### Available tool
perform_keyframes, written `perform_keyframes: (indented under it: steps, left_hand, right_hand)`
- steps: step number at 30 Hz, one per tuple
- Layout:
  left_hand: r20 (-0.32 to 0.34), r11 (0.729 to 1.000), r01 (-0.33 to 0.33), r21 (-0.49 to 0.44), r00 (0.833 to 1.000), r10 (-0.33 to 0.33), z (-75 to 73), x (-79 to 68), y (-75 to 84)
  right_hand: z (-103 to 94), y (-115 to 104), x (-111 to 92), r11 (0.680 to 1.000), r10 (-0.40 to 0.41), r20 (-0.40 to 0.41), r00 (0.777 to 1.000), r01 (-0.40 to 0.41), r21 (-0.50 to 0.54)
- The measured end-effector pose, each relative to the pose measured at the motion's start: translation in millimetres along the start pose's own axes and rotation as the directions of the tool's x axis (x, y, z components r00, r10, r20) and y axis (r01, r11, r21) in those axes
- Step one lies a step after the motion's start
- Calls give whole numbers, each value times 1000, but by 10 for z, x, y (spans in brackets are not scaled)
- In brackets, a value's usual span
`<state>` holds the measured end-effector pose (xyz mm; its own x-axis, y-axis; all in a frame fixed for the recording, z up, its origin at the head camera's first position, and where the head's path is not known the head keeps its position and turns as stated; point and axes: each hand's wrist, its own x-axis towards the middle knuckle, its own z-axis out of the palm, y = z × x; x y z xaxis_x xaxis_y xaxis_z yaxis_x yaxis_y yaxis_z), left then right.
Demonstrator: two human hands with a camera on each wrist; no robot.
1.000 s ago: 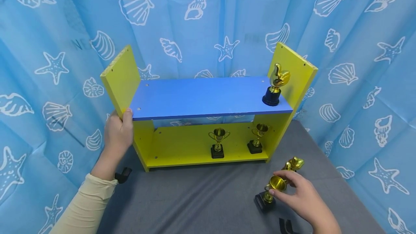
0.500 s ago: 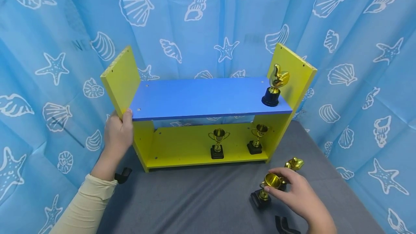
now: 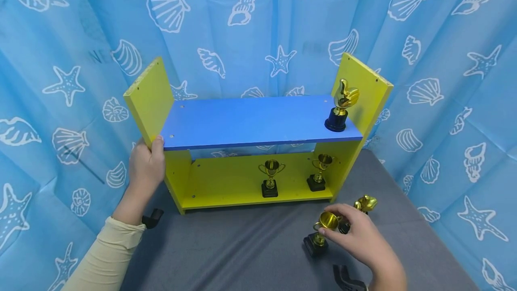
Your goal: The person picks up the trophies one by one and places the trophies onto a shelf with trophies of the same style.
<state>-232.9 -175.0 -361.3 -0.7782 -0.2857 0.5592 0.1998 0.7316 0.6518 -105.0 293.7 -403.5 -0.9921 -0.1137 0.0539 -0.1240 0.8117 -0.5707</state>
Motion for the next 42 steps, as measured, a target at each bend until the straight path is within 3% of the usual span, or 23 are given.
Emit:
perform_keyframes:
  steps: [42]
  left_hand:
    - [3, 1000, -1, -5, 1000, 1, -5, -6, 4]
  right_hand:
    - [254, -220, 223, 994, -107, -104, 989, 106, -20]
